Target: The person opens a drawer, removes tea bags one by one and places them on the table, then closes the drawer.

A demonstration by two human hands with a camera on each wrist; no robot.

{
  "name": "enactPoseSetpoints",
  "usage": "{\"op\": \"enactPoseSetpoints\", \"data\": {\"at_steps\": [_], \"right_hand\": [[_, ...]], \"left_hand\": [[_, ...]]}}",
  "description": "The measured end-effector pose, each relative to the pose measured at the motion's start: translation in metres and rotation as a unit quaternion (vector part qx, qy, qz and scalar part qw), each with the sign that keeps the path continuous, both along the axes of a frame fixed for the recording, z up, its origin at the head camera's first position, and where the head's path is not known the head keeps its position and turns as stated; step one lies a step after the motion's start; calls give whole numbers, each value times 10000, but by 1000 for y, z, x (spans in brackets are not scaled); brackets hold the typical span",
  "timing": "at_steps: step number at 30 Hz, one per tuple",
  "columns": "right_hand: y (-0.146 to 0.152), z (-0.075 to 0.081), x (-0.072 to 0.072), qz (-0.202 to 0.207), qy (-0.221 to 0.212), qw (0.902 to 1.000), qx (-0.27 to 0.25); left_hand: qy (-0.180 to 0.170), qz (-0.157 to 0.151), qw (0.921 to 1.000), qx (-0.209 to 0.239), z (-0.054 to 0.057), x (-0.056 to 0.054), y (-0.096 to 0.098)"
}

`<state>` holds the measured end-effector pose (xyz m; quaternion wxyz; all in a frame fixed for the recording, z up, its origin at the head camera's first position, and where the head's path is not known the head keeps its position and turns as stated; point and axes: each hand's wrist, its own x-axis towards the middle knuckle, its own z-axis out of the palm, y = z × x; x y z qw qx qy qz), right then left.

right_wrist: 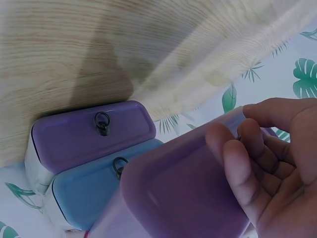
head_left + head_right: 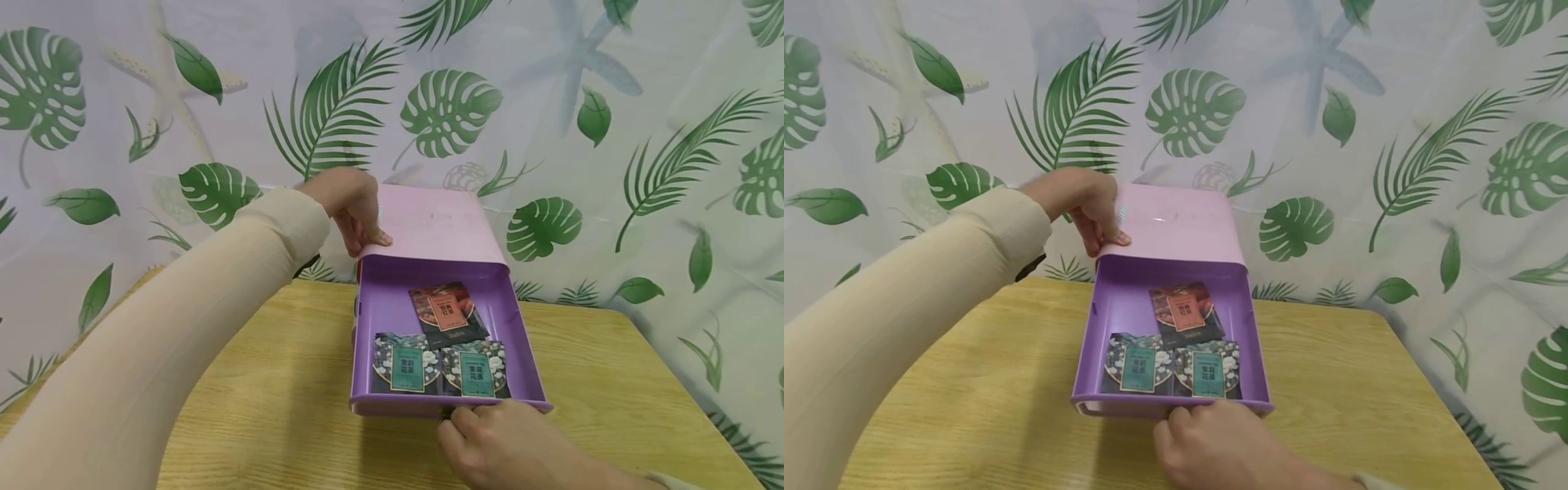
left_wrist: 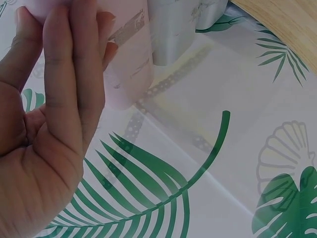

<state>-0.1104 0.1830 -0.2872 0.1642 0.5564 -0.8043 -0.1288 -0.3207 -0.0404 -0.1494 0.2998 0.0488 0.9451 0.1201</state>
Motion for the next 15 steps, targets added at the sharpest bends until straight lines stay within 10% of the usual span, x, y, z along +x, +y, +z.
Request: {"op": "enactPoseSetpoints", "data": {"at_steps": [15], "right_hand": [[-9,22,7,514,-590,9895,-1215]], "left_hand": [[9,-70,10000,-16,0,0,-3]]}}
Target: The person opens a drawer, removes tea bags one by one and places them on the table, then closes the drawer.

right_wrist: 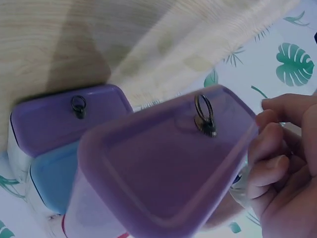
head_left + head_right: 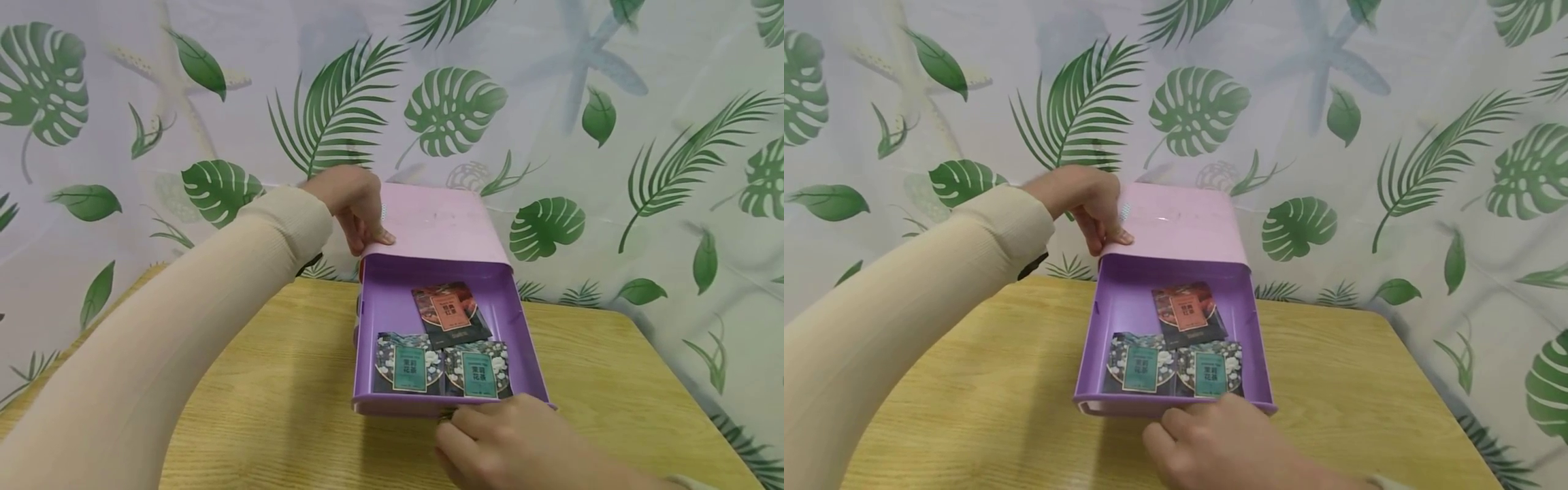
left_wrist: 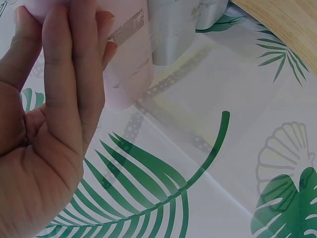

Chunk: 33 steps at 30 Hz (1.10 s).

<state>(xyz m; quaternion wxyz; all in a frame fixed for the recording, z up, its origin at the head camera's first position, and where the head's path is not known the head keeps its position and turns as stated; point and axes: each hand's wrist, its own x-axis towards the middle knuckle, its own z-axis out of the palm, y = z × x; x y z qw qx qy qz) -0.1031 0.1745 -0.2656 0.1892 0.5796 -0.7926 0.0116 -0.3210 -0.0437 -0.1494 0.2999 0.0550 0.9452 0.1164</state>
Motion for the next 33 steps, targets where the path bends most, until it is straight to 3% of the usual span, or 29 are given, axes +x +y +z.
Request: {"op": "enactPoseSetpoints", "data": {"at_steps": [5,8,14,19,23,28,33], "right_hand": [[-6,9,-1,367,354,9969,-597],[-8,14,0,351,570,9936,-911],[-5,22,-6,-201,823,9875,-1327],[5,26,-26,-760,994,9827,-1367],[16,26,-41,-1273,685,9836,-1075],[27,28,-54,-1752,-22,9835,-458],[30,31,-62,-2185,-912,9715,108]], "left_hand": [[-7,70,9999,76,0,1,0],[-51,86,9999,122,-1,1,1],[-91,159,9998,127,-1,1,2],[-88,201,9997,51,0,1,3],[-86,250,9996,84,0,1,4],[-76,409,9988,263,1,1,4],[-80,424,9987,258,1,1,4]]}}
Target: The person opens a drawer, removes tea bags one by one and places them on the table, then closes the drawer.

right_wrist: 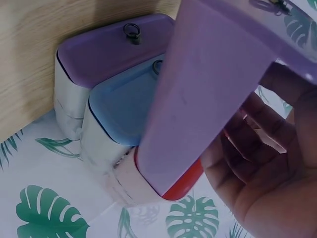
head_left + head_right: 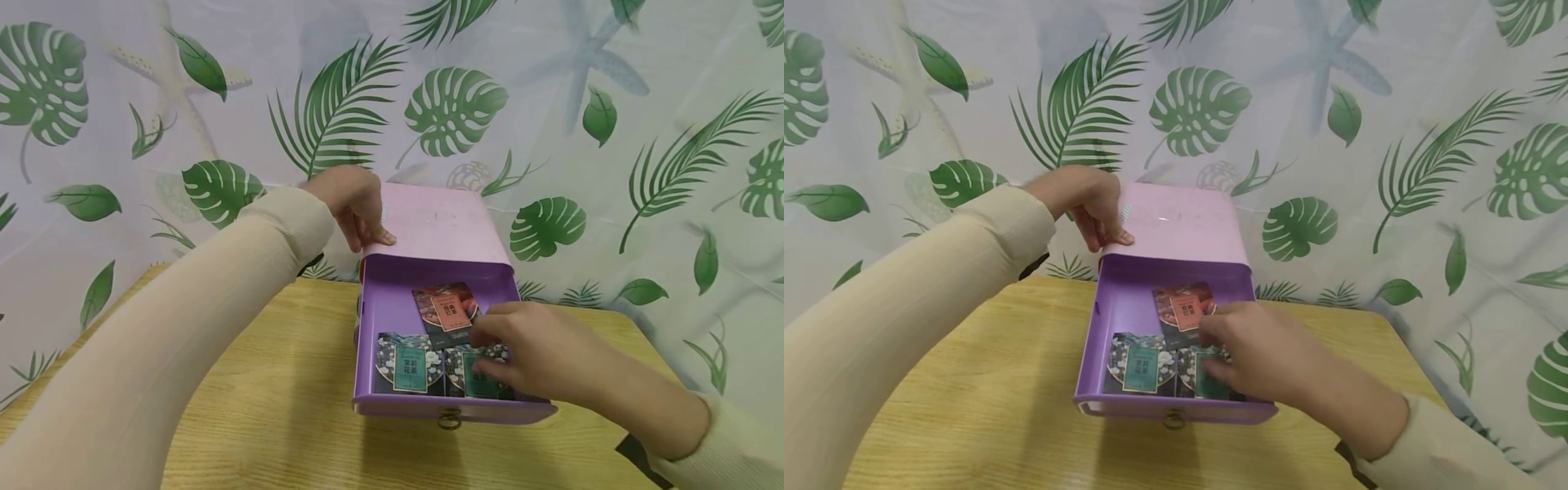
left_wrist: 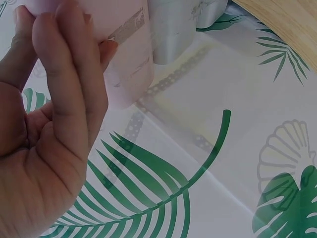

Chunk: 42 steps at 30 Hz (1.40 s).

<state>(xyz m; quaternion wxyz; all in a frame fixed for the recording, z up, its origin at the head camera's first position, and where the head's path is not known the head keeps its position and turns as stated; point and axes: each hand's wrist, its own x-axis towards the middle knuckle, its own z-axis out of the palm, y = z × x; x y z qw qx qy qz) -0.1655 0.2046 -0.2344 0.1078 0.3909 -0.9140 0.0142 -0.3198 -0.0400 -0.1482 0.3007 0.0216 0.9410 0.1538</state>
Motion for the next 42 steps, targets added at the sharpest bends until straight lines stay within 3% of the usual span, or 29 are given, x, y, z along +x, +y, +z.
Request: {"op": "enactPoseSetpoints", "data": {"at_steps": [5,10,15,26,37,42], "right_hand": [[0,0,-4,-291,-495,9980,268],[-2,-3,-5,-401,-636,9957,535],[-4,-6,-6,-336,-619,9949,725],[-2,-11,-12,193,-434,9977,483],[-2,-10,-16,4,-446,9983,365],[-4,-6,-14,-178,-558,9973,439]], "left_hand": [[-97,-46,9999,-41,0,0,0],[-130,-124,9997,-166,1,0,1],[-180,-238,9991,-309,2,-1,2],[-114,-477,9980,-388,1,-3,0],[-394,-410,9972,-493,4,-5,6],[-251,-412,9976,-491,3,-5,3]]}}
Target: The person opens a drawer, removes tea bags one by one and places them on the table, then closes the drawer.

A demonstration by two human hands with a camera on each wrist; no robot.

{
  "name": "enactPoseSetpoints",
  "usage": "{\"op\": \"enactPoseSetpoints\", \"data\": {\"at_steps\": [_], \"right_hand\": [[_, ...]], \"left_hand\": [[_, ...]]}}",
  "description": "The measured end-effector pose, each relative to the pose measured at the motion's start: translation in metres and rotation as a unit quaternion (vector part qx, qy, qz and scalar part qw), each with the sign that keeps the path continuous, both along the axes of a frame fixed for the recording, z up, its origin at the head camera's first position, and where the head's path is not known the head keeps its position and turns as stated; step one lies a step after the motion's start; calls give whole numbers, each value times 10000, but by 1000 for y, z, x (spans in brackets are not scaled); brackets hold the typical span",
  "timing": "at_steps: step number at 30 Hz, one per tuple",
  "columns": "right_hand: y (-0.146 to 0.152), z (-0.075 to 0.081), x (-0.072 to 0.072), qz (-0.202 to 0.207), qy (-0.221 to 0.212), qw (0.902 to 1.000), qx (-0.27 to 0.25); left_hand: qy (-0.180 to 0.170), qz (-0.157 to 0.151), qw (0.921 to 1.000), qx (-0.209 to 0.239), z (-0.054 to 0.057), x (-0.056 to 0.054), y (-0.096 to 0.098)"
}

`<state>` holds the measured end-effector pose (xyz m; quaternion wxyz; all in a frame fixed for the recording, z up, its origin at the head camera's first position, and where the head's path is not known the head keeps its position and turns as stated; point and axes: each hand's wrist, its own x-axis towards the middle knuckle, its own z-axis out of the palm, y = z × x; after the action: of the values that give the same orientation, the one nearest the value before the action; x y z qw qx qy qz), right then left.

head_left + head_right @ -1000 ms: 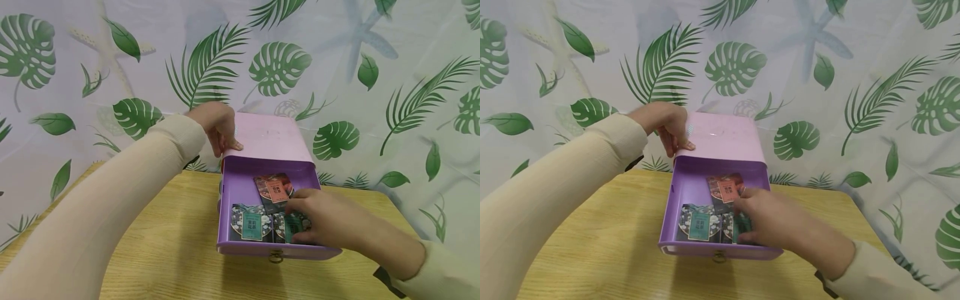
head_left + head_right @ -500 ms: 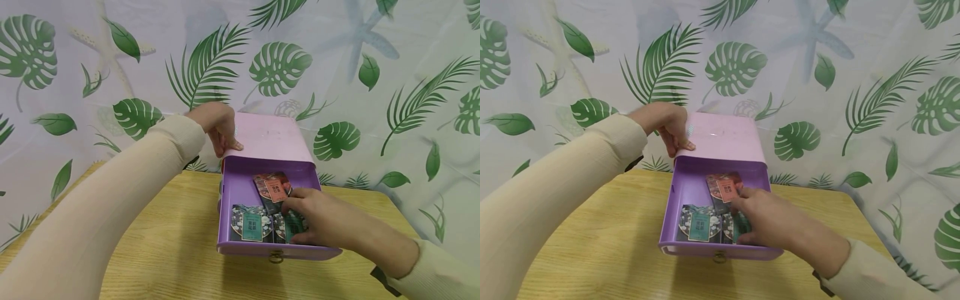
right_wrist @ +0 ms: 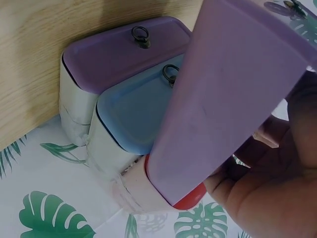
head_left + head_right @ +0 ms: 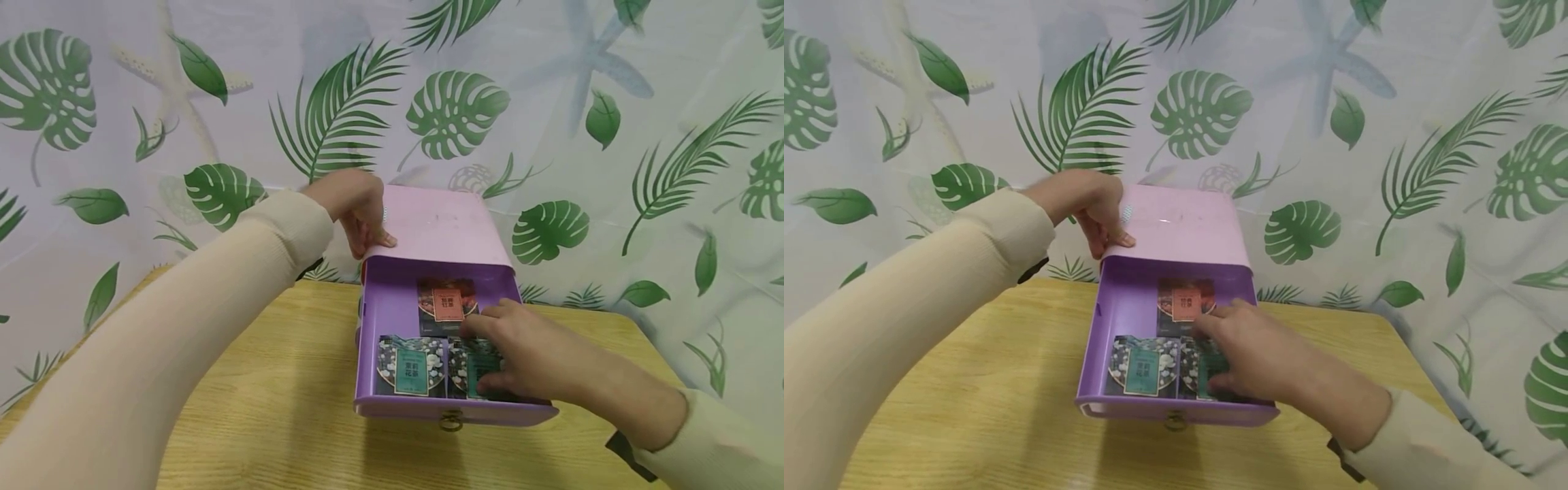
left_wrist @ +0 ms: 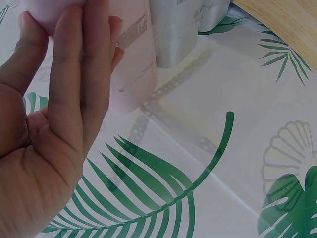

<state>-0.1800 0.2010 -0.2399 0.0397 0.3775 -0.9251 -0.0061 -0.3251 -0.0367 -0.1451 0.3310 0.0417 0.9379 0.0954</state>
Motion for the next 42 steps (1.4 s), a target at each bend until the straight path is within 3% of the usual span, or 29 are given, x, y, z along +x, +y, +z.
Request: {"op": "enactPoseSetpoints", "data": {"at_steps": [11,14,18,26,33,37,42], "right_hand": [[8,11,2,205,-374,9982,-414],[10,14,4,258,-210,9976,-615],[12,16,6,151,379,9928,-1127],[12,20,2,443,1907,9601,-1995],[27,23,-2,-157,2368,9344,-2656],[41,25,-12,-134,2854,9150,-2849],[55,31,-23,-335,2985,9121,-2789]], "left_hand": [[154,-139,9998,-20,-3,2,0],[207,-96,9997,-4,-4,3,1],[226,-141,9996,-31,-4,3,0],[274,-185,9994,-25,-2,3,-3],[240,-159,9996,-18,-2,3,-2],[246,-154,9996,-26,-4,4,0],[287,-195,9994,31,0,4,-2]]}}
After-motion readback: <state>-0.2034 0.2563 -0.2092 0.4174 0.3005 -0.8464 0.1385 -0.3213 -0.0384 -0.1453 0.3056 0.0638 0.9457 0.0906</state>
